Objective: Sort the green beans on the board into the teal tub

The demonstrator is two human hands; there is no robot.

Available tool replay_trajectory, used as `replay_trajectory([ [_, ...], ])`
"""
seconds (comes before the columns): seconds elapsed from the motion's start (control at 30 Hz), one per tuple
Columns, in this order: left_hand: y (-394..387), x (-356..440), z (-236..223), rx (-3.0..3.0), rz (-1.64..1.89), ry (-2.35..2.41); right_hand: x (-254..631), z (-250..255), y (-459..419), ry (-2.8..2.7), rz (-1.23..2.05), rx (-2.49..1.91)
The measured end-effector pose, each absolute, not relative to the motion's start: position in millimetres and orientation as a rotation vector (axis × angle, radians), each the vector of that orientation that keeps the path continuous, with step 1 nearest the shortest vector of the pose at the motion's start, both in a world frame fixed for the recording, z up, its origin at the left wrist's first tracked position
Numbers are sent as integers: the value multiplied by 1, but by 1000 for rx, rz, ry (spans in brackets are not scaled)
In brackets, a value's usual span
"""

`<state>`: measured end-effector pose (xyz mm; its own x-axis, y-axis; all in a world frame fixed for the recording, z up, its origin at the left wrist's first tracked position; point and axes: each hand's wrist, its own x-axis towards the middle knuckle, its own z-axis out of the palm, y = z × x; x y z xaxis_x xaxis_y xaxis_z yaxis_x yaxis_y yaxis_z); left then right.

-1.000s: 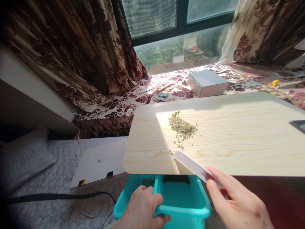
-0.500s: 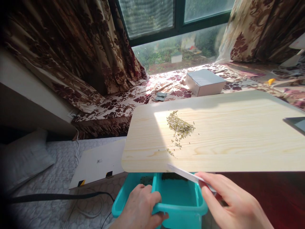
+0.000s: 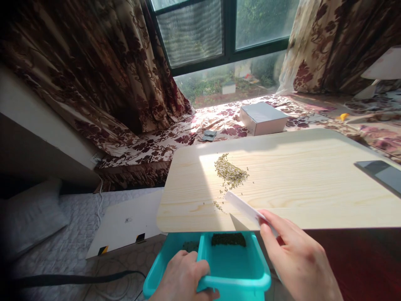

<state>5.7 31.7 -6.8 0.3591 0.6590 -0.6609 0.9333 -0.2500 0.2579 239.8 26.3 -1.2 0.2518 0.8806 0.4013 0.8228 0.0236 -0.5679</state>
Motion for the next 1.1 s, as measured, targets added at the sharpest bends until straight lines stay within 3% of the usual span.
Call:
replay_trajectory([
  [1.1, 23, 5, -3, 2023, -414, 1443, 226, 11, 22, -1679, 191, -1741],
])
